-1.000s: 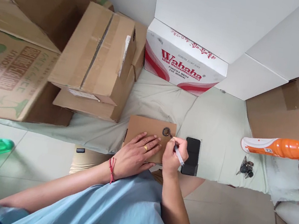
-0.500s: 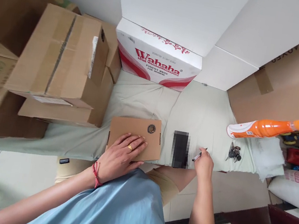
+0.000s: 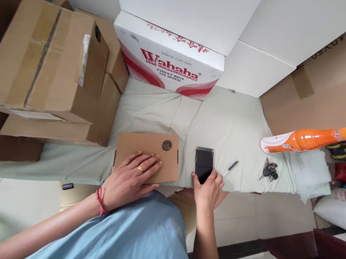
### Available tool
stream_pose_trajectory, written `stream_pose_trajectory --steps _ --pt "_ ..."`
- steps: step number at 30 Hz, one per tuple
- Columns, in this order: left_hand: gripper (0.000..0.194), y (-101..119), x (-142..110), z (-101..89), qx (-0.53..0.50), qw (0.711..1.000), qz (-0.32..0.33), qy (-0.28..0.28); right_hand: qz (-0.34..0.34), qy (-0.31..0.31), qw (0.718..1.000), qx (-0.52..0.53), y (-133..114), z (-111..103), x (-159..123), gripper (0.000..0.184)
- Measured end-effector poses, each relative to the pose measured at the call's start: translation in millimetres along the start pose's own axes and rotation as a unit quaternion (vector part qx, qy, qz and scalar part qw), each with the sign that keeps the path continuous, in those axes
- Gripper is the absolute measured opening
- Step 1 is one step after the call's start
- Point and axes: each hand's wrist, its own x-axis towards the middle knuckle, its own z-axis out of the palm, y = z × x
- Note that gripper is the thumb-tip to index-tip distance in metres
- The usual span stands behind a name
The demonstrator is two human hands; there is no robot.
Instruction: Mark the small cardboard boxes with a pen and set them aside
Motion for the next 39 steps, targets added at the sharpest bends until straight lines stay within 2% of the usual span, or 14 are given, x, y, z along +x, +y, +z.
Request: stream_pose_trajectory --steps 4,10,14,20,25,30,35,39 --pt "0.053 1 1 -0.1 0.007 1.0 0.001 0.001 0.019 -0.009 1.0 -0.002 -3 -3 6 0.082" --pt "0.054 2 1 0.2 0.001 1.0 -0.004 -0.007 0.003 -0.031 0.999 0.022 5 -2 11 0.091" --pt "0.055 2 0 0.1 -0.005 1.0 -0.011 -0.011 0.021 -0.03 0.999 0.037 1 -6 12 0.086" --pt "0.055 2 1 -0.1 -0.009 1.0 -0.008 -0.012 0.028 -0.013 0.991 0.133 -8 -22 -2 0.085" --pt "0.052 2 2 -1.5 -0.023 1.0 -0.005 0.0 -0.012 0.021 0.97 0.242 -35 -35 -22 0.069" --pt "0.047 -2 0 -0.8 -0.087 0.995 -0.007 0.047 -0.089 0.062 0.943 0.314 -79 -41 -41 0.069" --pt "0.028 -5 -2 3.2 -0.107 0.986 -0.043 0.117 -0.136 0.058 0.935 0.324 -109 -38 -54 0.07" --pt "0.026 -6 -4 4.1 -0.117 0.982 -0.034 0.144 -0.162 0.06 0.936 0.307 -118 -38 -59 0.072"
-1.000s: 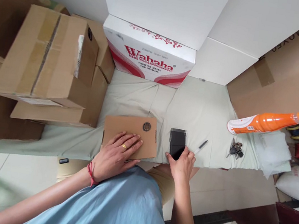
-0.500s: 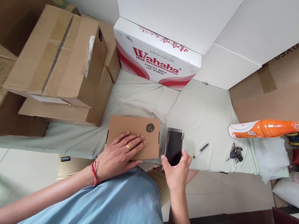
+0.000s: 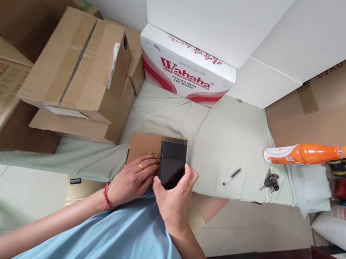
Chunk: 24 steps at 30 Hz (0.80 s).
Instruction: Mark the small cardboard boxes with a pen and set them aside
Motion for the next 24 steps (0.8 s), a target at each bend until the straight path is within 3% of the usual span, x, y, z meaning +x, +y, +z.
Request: stream_pose_trajectory --steps 8,13,18,21,24 --pt "0.023 0 1 -1.6 -0.001 1.0 0.003 0.01 -0.004 -0.008 1.0 -0.021 -5 -3 -1 0.075" --pt "0.024 0 -2 0.9 0.005 1.0 -0.003 0.006 0.003 0.022 1.0 -0.014 11 -5 2 0.075" --pt "0.02 0 -4 2.9 -0.006 1.0 -0.008 0.006 0.12 0.078 0.989 -0.047 55 -24 23 0.081" --pt "0.02 0 -3 3.0 -0.006 1.0 -0.008 0.009 0.208 0.049 0.97 -0.113 83 -38 33 0.082" --pt "0.02 -1 -3 4.1 0.005 1.0 -0.002 0.009 0.247 -0.002 0.953 -0.173 104 -42 30 0.081"
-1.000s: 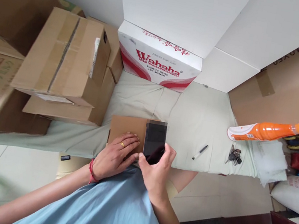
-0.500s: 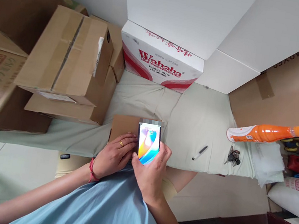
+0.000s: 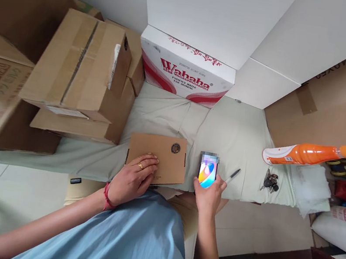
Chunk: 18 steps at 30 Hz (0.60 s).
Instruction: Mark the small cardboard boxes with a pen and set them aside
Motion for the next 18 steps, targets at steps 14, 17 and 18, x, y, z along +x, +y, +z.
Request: stream_pose_trajectory --steps 14,17,18 --pt "0.019 -3 -2 -43.1 -0.037 0.986 -0.116 0.117 -0.224 -0.142 0.939 0.218 -13 7 -14 0.057" --pt "0.025 -14 -20 -37.2 -0.027 0.95 -0.294 0.104 -0.206 -0.202 0.927 0.239 -27 16 -19 0.06" --pt "0.036 -17 -26 -34.3 -0.052 0.933 -0.347 0.081 -0.193 -0.209 0.928 0.241 -31 18 -21 0.065"
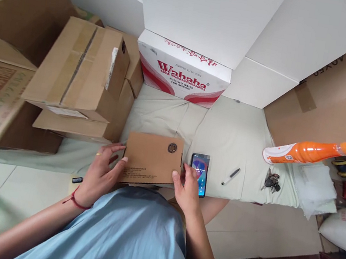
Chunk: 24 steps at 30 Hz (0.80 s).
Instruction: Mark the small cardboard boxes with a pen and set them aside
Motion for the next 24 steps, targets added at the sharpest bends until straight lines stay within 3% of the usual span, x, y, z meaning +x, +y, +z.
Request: stream_pose_trajectory --steps 3,6,9,11,14,17,21,24 --pt "0.061 -12 -11 1.1 -0.036 0.991 -0.103 -0.079 0.047 -0.052 0.994 0.087 -10 10 1 0.077" --pt "0.069 -12 -16 -4.4 -0.047 0.983 -0.151 -0.091 0.104 -0.115 0.958 0.24 -23 13 -1 0.078" --pt "0.07 -7 -14 -9.8 -0.085 0.978 -0.172 -0.082 0.164 -0.142 0.921 0.324 -32 9 -3 0.072" --pt "0.068 -5 -9 -9.7 -0.115 0.978 -0.153 -0.087 0.185 -0.133 0.913 0.339 -32 3 -3 0.062" --pt "0.055 -11 1 -2.2 -0.113 0.987 -0.08 -0.087 0.202 -0.027 0.911 0.358 -25 -18 3 0.048" --pt "0.041 -28 14 11.4 -0.019 0.999 0.023 -0.04 0.199 0.103 0.9 0.374 -9 -57 23 0.04" --pt "0.029 -49 24 29.7 0.036 0.996 0.085 -0.018 0.184 0.227 0.872 0.394 15 -118 72 0.036" --pt "0.019 -52 22 37.1 0.056 0.99 0.124 -0.03 0.188 0.277 0.849 0.409 28 -153 115 0.031"
